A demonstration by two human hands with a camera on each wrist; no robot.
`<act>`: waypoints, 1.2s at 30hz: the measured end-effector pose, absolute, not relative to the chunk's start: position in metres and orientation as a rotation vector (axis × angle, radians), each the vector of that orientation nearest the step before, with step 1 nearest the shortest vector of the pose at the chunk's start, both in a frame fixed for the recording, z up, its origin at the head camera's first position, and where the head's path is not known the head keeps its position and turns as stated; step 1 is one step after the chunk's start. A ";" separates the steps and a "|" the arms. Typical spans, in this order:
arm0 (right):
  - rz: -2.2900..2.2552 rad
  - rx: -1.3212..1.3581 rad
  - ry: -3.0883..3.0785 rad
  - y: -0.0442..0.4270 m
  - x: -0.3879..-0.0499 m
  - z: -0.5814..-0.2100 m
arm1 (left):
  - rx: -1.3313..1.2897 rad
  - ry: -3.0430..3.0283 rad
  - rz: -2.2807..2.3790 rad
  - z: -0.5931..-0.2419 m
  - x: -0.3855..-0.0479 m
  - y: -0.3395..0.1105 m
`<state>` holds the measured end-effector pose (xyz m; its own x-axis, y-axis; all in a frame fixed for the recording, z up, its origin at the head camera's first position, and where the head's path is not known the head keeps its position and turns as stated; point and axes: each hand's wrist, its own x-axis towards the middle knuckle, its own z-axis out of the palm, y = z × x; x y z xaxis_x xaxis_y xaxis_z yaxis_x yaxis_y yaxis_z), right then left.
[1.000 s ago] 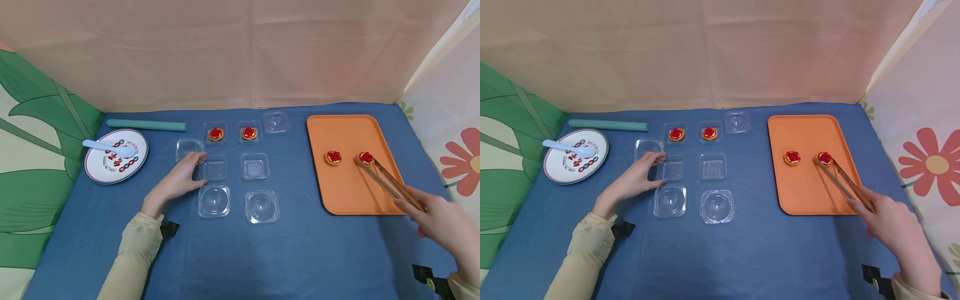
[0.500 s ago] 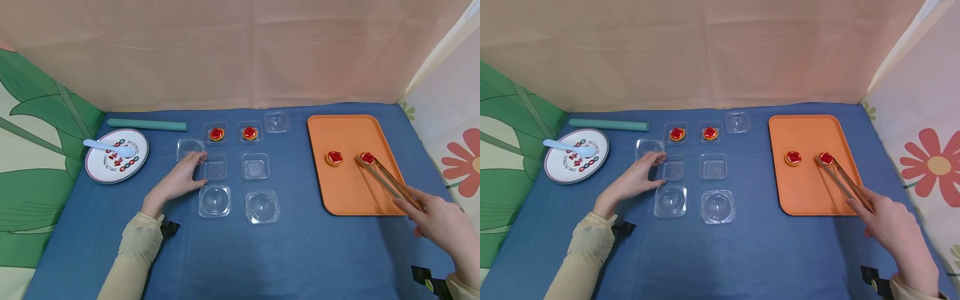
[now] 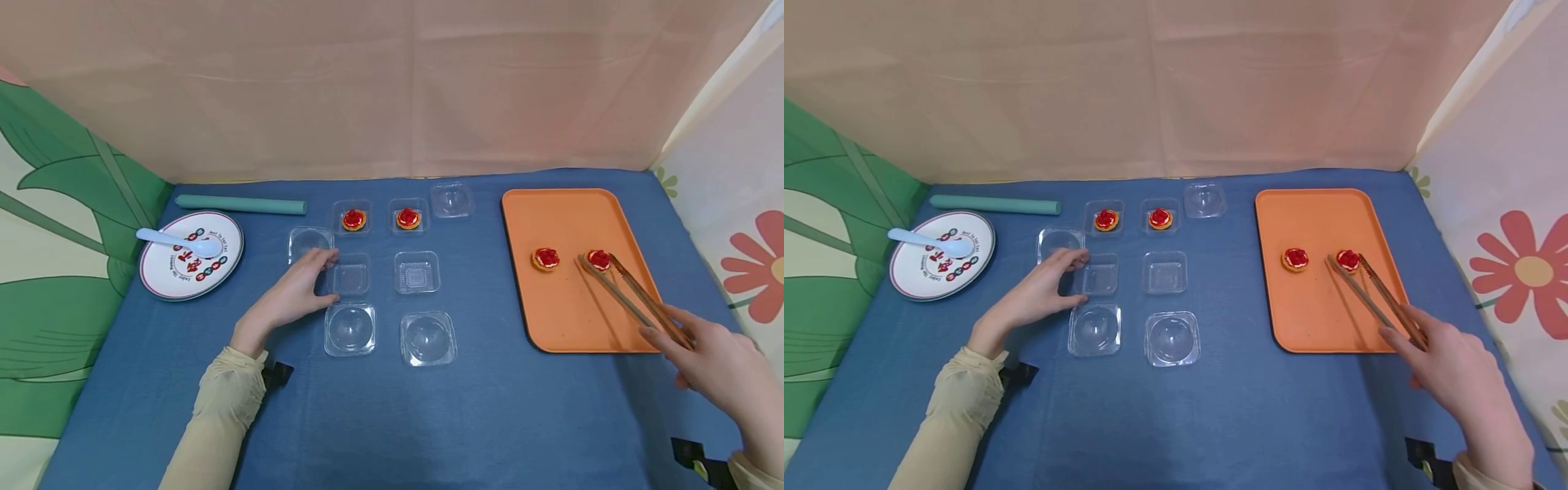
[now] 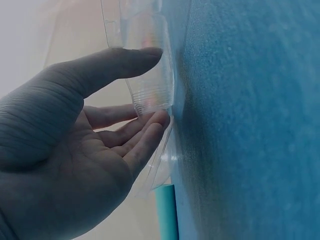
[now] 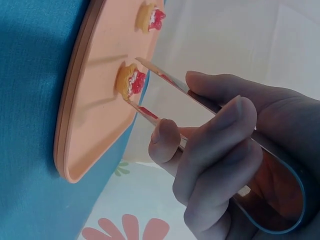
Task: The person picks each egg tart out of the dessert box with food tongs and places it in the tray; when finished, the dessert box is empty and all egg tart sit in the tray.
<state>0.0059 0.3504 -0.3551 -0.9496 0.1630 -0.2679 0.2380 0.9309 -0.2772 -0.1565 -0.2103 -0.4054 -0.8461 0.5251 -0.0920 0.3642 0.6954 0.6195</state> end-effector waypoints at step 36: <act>-0.646 -0.169 2.857 0.239 -0.052 -0.319 | 0.672 2.744 0.797 -0.377 -0.244 -0.220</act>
